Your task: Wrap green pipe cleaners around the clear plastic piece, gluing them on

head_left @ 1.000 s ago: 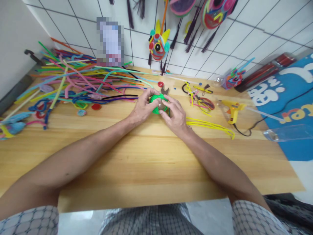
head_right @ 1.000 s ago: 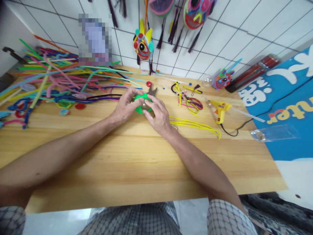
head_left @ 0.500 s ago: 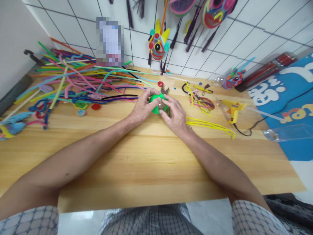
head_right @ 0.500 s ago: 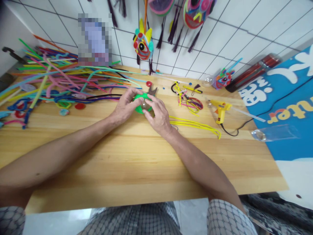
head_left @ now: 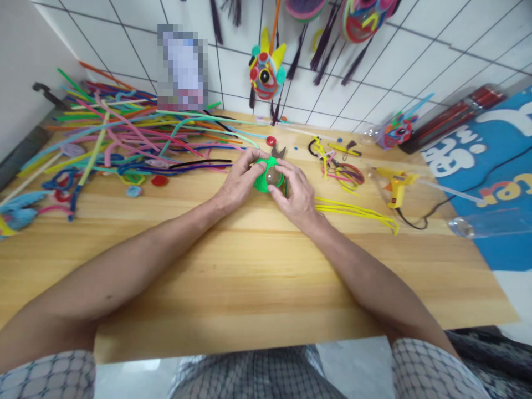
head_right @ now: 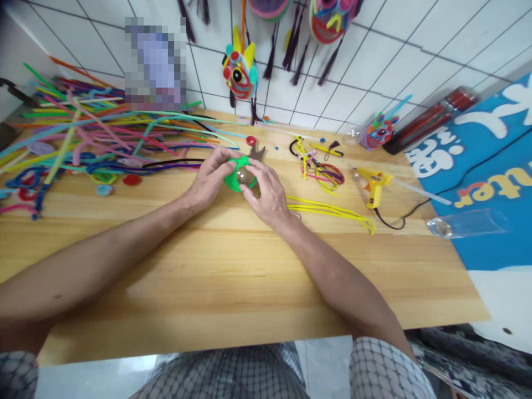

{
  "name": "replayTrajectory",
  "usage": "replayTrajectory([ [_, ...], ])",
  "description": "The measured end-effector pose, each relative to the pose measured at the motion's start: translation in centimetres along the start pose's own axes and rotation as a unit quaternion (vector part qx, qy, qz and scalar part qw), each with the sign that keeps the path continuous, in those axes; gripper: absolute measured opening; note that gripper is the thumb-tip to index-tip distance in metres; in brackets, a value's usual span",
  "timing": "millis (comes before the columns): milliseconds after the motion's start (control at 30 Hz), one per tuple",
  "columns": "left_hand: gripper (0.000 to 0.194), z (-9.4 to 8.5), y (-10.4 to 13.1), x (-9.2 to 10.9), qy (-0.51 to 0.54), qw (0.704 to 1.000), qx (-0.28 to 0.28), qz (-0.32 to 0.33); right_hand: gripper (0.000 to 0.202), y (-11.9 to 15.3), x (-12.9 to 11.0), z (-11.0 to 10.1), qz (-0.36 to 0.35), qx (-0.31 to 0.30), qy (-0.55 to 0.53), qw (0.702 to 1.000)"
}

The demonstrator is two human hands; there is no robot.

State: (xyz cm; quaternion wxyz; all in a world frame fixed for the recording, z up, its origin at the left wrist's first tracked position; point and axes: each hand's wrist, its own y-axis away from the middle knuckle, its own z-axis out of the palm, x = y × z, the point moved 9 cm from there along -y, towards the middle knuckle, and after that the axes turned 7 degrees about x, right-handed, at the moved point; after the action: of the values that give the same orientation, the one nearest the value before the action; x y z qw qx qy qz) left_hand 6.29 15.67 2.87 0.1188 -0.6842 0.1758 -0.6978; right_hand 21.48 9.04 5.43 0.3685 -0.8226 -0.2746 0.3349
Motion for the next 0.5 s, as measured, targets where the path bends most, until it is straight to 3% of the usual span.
replayTrajectory([
  [333, 0.025, 0.17, 0.21, 0.19, -0.005, 1.000, -0.004, 0.011, 0.052, 0.12, 0.12, 0.05, 0.015, -0.002, -0.007, 1.000],
  [500, 0.027, 0.13, 0.05, 0.15, -0.025, 0.999, 0.003, 0.024, 0.042, -0.11, -0.05, 0.22, 0.013, -0.026, 0.011, 1.000],
])
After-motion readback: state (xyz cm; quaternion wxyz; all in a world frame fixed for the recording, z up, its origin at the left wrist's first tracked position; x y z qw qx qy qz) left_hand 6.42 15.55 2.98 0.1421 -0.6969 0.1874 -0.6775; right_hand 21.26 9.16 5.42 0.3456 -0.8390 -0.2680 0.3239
